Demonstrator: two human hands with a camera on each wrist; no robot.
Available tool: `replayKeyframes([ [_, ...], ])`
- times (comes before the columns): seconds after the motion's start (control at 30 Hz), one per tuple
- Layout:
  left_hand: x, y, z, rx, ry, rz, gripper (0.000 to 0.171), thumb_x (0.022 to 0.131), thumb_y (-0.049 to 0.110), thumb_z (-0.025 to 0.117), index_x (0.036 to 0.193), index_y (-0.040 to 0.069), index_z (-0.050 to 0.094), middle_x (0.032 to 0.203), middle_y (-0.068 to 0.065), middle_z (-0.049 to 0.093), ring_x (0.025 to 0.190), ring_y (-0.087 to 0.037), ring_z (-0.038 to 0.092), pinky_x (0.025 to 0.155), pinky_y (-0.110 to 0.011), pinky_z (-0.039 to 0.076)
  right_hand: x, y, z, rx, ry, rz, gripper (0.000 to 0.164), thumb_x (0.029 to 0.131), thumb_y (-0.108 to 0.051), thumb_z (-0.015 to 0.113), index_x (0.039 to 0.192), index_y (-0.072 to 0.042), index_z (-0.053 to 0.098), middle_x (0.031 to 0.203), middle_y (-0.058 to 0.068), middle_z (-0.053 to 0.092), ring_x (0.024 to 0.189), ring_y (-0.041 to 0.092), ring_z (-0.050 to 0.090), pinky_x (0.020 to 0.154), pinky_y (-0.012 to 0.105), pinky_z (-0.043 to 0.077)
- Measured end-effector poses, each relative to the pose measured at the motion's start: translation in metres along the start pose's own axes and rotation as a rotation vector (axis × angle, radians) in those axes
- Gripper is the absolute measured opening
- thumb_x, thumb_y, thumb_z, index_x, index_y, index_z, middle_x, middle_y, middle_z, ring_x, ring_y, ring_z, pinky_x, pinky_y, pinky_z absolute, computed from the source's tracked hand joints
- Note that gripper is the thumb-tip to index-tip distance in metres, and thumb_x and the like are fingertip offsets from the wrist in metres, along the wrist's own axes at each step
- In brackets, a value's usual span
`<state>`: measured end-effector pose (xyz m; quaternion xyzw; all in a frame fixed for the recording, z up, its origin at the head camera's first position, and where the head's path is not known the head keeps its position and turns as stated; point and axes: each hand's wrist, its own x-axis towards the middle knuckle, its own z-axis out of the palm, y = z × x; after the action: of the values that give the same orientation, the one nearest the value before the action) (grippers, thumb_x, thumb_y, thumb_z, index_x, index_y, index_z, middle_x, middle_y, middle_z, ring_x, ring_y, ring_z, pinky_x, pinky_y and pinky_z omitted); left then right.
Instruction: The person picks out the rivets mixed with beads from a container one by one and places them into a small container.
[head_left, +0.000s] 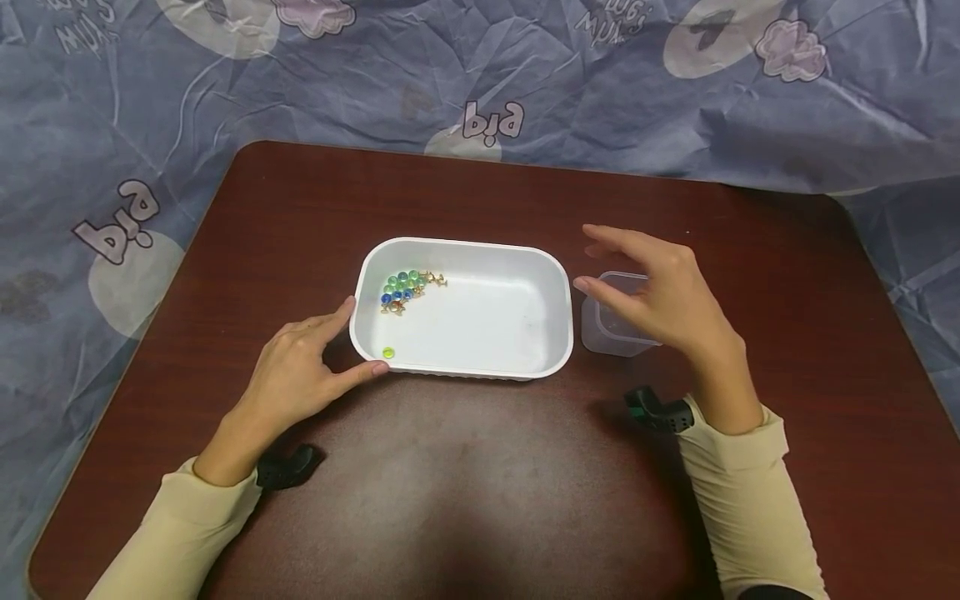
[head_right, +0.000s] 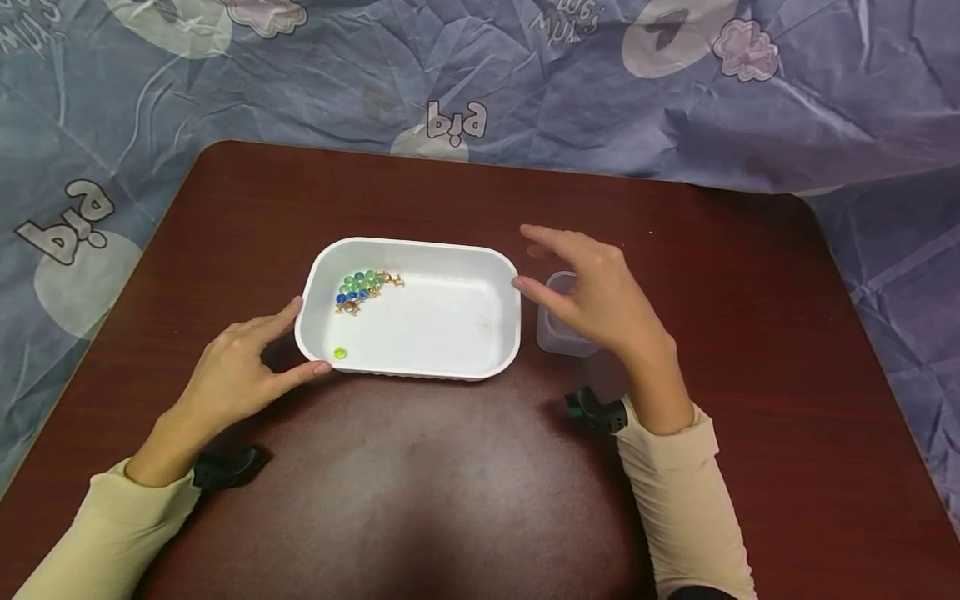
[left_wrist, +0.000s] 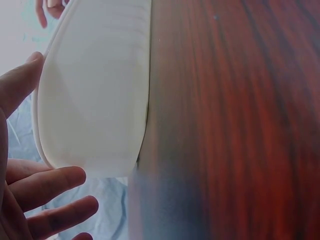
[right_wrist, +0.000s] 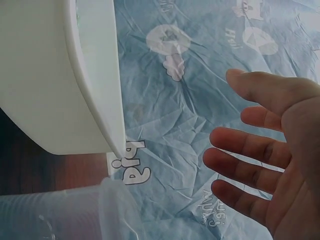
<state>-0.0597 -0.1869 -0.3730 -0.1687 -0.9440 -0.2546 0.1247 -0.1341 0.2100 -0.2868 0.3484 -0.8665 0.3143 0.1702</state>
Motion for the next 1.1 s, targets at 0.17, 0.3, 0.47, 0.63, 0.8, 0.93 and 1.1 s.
replayKeyframes([
  [0.17,0.000,-0.001,0.000,-0.006,0.010,0.007,0.090,0.067,0.043,0.089,0.137,-0.003,0.055,0.119,-0.026,0.066,0.101,-0.040,0.066,0.086,-0.057,0.049,0.005,0.000,0.005,-0.005,-0.009,-0.001,0.055,0.073,0.002,0.085,0.124,0.004,0.065,0.108,0.014,0.072,0.090,0.024,0.070,0.086,0.011,0.047],
  [0.3,-0.001,-0.002,0.000,-0.008,0.015,0.008,0.090,0.067,0.043,0.089,0.137,-0.003,0.056,0.118,-0.026,0.066,0.100,-0.040,0.066,0.086,-0.057,0.049,0.010,-0.002,0.011,-0.009,-0.012,0.017,0.054,0.075,-0.002,0.085,0.125,0.000,0.066,0.102,0.012,0.073,0.091,0.022,0.069,0.078,0.008,0.046],
  [0.47,-0.001,-0.002,0.000,-0.009,0.015,0.006,0.090,0.067,0.044,0.088,0.137,-0.003,0.056,0.117,-0.027,0.066,0.099,-0.040,0.066,0.085,-0.057,0.049,0.016,-0.006,0.017,0.005,-0.033,0.036,0.052,0.079,-0.006,0.083,0.127,-0.003,0.066,0.102,0.010,0.074,0.091,0.017,0.067,0.062,0.014,0.042],
  [0.63,-0.001,-0.002,0.001,-0.011,0.016,0.013,0.090,0.068,0.043,0.088,0.137,-0.003,0.055,0.118,-0.026,0.066,0.099,-0.039,0.067,0.086,-0.056,0.049,0.018,-0.006,0.021,0.013,-0.046,0.048,0.051,0.080,-0.006,0.082,0.127,-0.004,0.066,0.100,0.008,0.073,0.090,0.014,0.065,0.055,0.015,0.038],
  [0.8,0.000,-0.001,0.001,-0.006,0.001,-0.001,0.090,0.068,0.044,0.088,0.138,-0.002,0.055,0.119,-0.026,0.066,0.100,-0.039,0.066,0.086,-0.056,0.049,0.017,-0.004,0.023,0.010,-0.062,0.066,0.051,0.080,-0.006,0.082,0.127,-0.003,0.066,0.099,0.009,0.073,0.090,0.015,0.066,0.059,0.017,0.040],
  [0.93,0.001,-0.001,0.002,-0.008,-0.011,-0.010,0.091,0.068,0.045,0.088,0.138,-0.002,0.055,0.119,-0.026,0.066,0.100,-0.040,0.066,0.086,-0.056,0.049,0.019,-0.003,0.027,0.012,-0.089,0.056,0.050,0.080,-0.007,0.082,0.127,-0.002,0.065,0.104,0.011,0.073,0.093,0.020,0.068,0.078,0.029,0.050],
  [1.1,0.000,-0.002,0.001,-0.012,-0.008,-0.007,0.091,0.069,0.044,0.088,0.139,-0.003,0.054,0.120,-0.026,0.065,0.101,-0.040,0.066,0.086,-0.056,0.049,0.028,-0.004,0.029,0.029,-0.103,0.031,0.049,0.081,-0.008,0.082,0.127,-0.001,0.065,0.104,0.013,0.073,0.095,0.024,0.068,0.087,0.041,0.050],
])
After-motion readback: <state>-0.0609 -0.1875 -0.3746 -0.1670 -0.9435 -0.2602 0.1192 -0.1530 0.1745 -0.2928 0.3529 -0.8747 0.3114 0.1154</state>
